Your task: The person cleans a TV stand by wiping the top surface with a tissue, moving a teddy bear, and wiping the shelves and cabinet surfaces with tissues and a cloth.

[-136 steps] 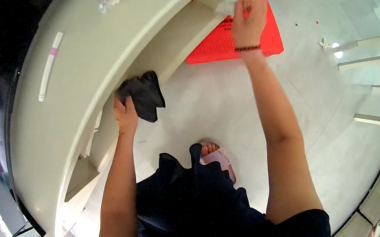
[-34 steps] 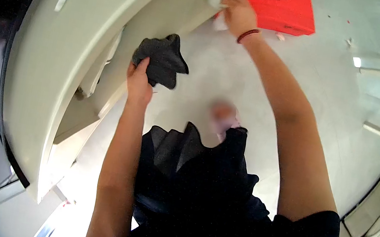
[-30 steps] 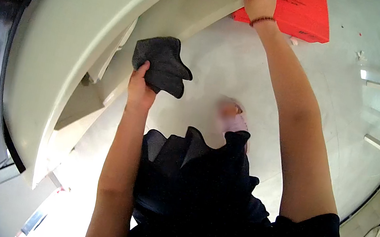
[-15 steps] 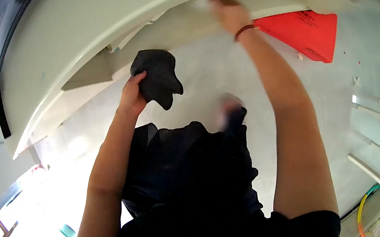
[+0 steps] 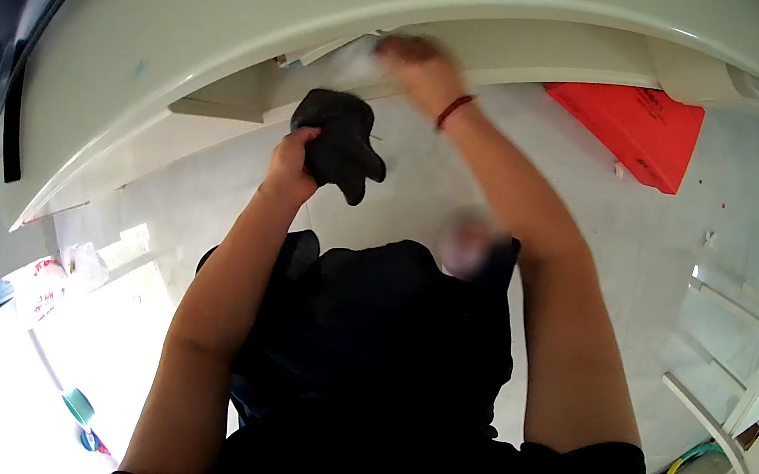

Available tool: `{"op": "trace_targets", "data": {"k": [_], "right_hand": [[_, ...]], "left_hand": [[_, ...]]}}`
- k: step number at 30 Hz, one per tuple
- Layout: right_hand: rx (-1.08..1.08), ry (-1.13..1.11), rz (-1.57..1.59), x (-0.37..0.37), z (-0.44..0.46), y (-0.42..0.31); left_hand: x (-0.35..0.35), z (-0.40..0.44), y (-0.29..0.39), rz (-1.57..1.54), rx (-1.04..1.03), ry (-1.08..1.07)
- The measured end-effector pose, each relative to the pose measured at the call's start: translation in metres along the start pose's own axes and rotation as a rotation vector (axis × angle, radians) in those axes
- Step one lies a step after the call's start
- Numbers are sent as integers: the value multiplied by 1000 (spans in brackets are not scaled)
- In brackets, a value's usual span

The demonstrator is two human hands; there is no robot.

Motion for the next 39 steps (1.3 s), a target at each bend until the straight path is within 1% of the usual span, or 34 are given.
{"op": "trace_targets", "data": {"k": [1,2,5,6,7,9,12,15,16,19,22,25,28,31,34,37,39], "right_hand": [[-158,1,68,1,1,49],[-239,17,129,9,-1,77],[-304,111,-53,-1,3,46],[-397,105,149,9,2,22],[-308,-22,90,10,2,4],[-137,-273,-38,11,-6,-11],[-52,-278,-121,31,-10,-3],[-166,-160,-197,16,16,13],[-212,-197,-260,4,23,19],[-148,-129,-138,23,12,13],[-124,-298,-72,30,-28,10],[-97,-301,-164,23,-16,9],[-81,-61,-231,10,10,20],[-97,-25,-222,20,9,15],[-179,-307,-106,30,-25,7],[-97,-326,-119,32,-38,10],[-67,-144,-175,27,-14,15]], "left_hand": [[-3,-6,2,7,-9,18],[-6,-14,3,19,-9,53],[0,-9,-5,-8,51,-22],[2,-9,-6,-15,49,-8],[4,-10,-5,-22,44,5],[1,-11,-1,-23,30,16],[-6,-13,6,1,-11,3],[-13,-23,12,39,-54,-13],[-14,-22,14,38,-63,-9],[-26,-27,22,16,-106,-48],[-35,-20,23,-3,-100,-97],[-34,-19,16,-1,-74,-95],[-32,-11,11,-1,-51,-66],[-36,-4,0,-37,-18,-30],[-45,-5,0,-46,-14,-59],[-48,-7,-1,-41,-18,-94],[-42,-11,-6,-29,-7,-82]]}}
Point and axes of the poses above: each hand's wrist, its own z-axis towards the middle knuckle, its own x-axis out of the back of the hand, y = z × x, the point moved 9 cm from there along z, towards the middle knuckle, and after that the axes turned 2 degrees about y, right-handed, at the moved point
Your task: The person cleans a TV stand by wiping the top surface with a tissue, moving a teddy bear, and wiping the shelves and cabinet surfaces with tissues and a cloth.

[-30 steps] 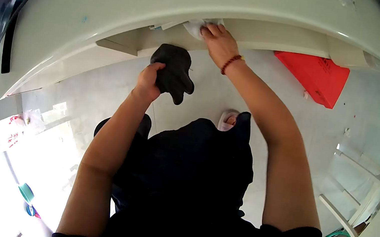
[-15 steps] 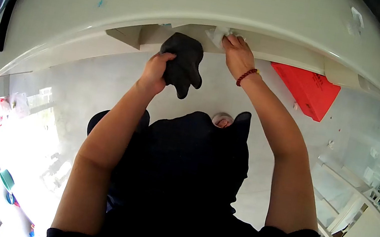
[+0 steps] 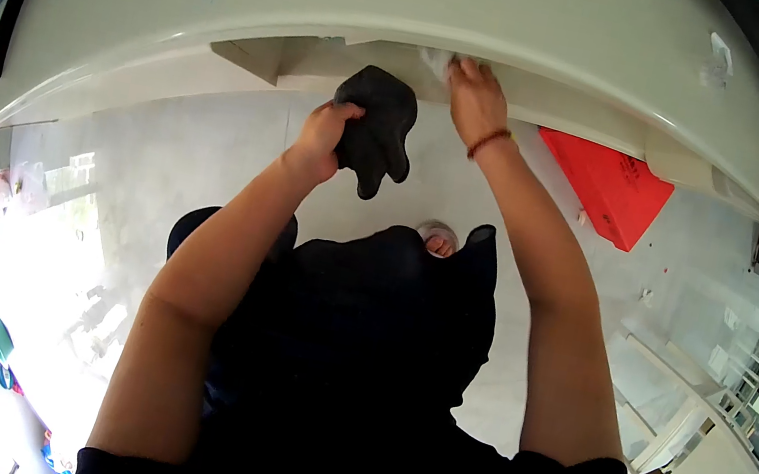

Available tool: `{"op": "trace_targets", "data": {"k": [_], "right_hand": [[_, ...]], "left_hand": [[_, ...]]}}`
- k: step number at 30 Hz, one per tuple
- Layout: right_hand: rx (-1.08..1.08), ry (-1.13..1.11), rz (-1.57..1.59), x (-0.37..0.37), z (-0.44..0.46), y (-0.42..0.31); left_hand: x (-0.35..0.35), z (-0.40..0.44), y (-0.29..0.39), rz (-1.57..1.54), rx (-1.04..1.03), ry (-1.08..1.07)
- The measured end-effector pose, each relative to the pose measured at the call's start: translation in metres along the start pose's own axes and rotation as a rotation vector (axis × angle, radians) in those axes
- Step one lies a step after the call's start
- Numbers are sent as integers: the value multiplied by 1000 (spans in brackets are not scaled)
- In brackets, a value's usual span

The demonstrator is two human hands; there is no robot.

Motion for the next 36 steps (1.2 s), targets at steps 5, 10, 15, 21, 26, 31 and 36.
{"op": "trace_targets", "data": {"k": [5,10,15,21,26,31,36], "right_hand": [[-154,-66,-19,-23,29,6],[67,6,194,12,-32,3],[-208,-55,-92,-17,15,62],[39,95,198,-29,24,-62],[-79,138,3,-5,-3,35],[-240,146,-97,-13,5,57],[93,26,297,-28,24,-90]], "left_hand": [[10,8,-1,16,19,69],[-9,2,1,29,3,-7],[8,-4,3,50,-14,20],[22,13,0,31,-9,91],[11,9,-1,-29,-4,43],[18,-1,-2,27,-28,59],[27,8,-3,34,-31,50]]}}
Point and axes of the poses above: each hand's wrist, its own z-axis towards the middle knuckle, its own x-axis out of the back of the hand, y = z × x, the point moved 9 cm from there along z, towards the middle knuckle, and after that the axes turned 2 degrees about y, right-handed, at the moved point
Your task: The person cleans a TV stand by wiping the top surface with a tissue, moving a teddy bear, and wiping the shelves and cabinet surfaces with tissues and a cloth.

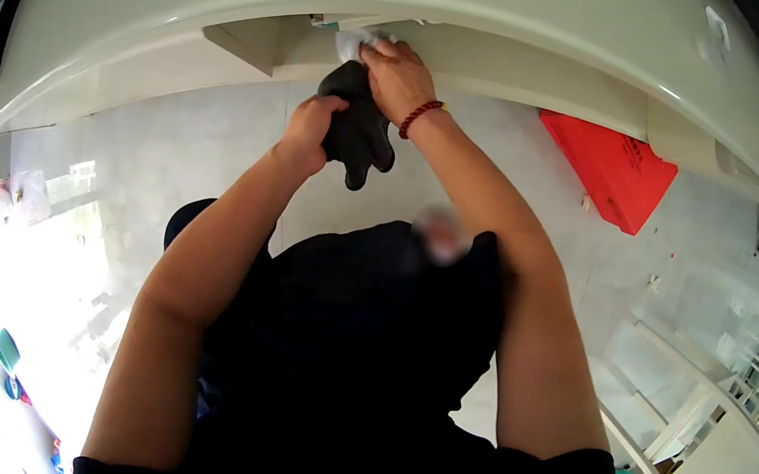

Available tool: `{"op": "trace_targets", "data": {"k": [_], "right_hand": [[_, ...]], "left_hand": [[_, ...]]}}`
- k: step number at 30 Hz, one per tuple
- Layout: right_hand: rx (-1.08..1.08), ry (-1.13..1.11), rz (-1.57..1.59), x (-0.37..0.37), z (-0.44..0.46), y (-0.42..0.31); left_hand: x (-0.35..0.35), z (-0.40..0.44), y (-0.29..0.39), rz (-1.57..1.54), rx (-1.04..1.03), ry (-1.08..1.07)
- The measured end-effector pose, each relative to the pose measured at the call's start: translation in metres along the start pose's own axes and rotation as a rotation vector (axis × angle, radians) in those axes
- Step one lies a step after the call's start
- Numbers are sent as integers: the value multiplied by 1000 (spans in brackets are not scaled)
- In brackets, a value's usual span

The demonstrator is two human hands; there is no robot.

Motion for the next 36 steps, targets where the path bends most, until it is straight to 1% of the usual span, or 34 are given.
{"op": "trace_targets", "data": {"k": [1,3,4,5,6,7,8,9,12,13,14,15,16,17,18,19,20,22,24,26,27,28,29,32,35,36], "right_hand": [[32,11,34,6,-7,1],[-58,-18,-19,30,-28,33],[-118,64,-100,45,-43,56],[-243,9,-210,57,-58,84],[-216,214,-269,73,-81,105],[-443,151,-200,90,-97,125],[-493,322,-118,104,-117,142],[-541,492,-34,112,-139,159],[-771,784,123,119,-179,187],[-624,748,-1,112,-159,169],[-623,751,-65,98,-149,156],[-667,754,-58,91,-137,135],[-604,766,-3,81,-128,112],[-532,710,104,57,-116,94],[-416,618,216,40,-97,61],[-397,527,263,26,-79,33],[-341,416,398,12,-62,17],[-372,342,427,10,-59,23],[-405,465,260,21,-94,47],[-839,763,530,-11,-192,138],[-1094,933,858,-12,-226,168],[-1351,1087,1196,-22,-255,181],[-1321,1136,1317,-12,-248,187],[-1015,944,1682,13,-169,177],[-1255,988,1712,-12,-160,152],[-1199,903,1771,-25,-146,136]], "left_hand": [[-1,-1,0,3,5,-2],[-6,-4,1,-2,20,-9],[-11,-9,3,-9,32,-14],[-15,-12,3,-18,45,-19],[-16,-12,4,-36,35,-33],[-14,-11,6,-54,26,-46],[-13,-10,8,-73,18,-59],[-10,-11,9,-62,16,-26],[5,-14,14,-25,-9,87],[10,-15,14,-12,-27,124],[15,-15,14,-1,-44,161],[18,-13,15,4,-52,172],[25,-10,14,6,-55,185],[28,-9,13,10,-60,194],[28,-9,12,19,-54,202],[27,-11,10,28,-48,212],[27,-11,12,37,-50,222],[37,0,7,15,-52,236],[44,-2,2,23,-35,270],[40,-13,7,53,-29,321],[39,-14,8,45,-38,300],[41,-15,7,37,-46,282],[42,-15,8,29,-55,265],[48,-17,9,48,-29,229],[48,-30,16,41,-57,276],[52,-27,19,39,-60,270]]}}
Point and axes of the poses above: each hand's wrist, its own z-axis towards the middle knuckle, its own x-axis out of the back of the hand, y = z × x, the point moved 9 cm from there along z, towards the middle knuckle, and after that the axes turned 2 degrees about y, right-handed, at the moved point
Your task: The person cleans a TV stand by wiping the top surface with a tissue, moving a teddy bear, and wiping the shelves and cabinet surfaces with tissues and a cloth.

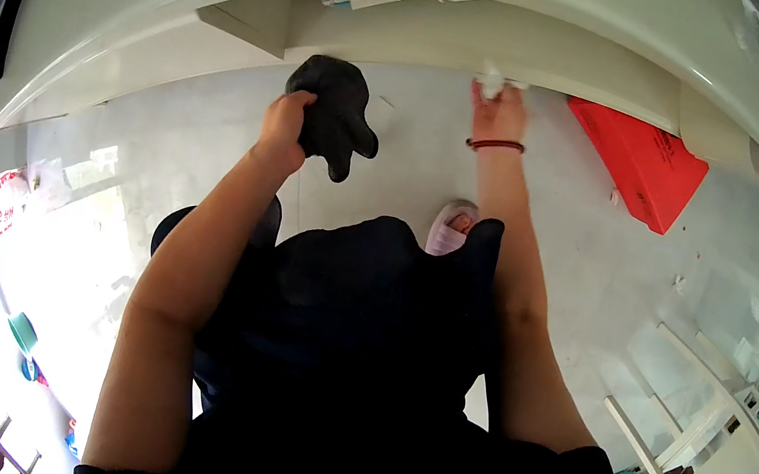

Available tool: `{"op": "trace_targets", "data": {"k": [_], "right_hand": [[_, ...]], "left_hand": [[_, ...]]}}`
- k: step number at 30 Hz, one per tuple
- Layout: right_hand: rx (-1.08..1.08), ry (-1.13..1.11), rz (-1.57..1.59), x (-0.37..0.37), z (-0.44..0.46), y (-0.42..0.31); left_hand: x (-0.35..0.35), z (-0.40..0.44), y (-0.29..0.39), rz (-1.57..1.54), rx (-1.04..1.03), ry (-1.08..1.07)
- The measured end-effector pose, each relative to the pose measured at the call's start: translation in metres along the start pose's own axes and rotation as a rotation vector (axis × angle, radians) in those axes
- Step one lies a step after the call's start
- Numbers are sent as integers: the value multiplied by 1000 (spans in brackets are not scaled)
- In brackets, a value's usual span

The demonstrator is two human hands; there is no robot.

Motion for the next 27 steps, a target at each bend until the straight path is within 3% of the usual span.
{"op": "trace_targets", "data": {"k": [9,12,16,18,19,22,24,27], "right_hand": [[-487,-422,-44,-82,-47,158],[-498,-646,-122,-110,-56,182],[-472,-494,-171,-94,-60,164],[-439,-531,-76,-60,-41,151],[-397,-556,-104,-45,-35,125],[-156,-302,-168,-31,-37,37],[-106,-237,-215,-21,-35,16],[-36,-191,-172,-5,-22,51]], "left_hand": [[45,2,4,-54,-17,130],[50,6,3,-78,-14,150],[37,9,1,-92,1,127],[26,6,2,-101,3,111],[21,3,2,-109,0,109],[18,4,-2,-113,5,35],[15,-5,2,-93,18,15],[22,-16,7,-78,10,65]]}}
Point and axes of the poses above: each hand's wrist, its own z-axis towards the middle knuckle, its own x-axis out of the back of the hand, y = z × x, the point moved 9 cm from there along z, towards the middle knuckle, and after that the axes turned 2 degrees about y, right-handed, at the moved point
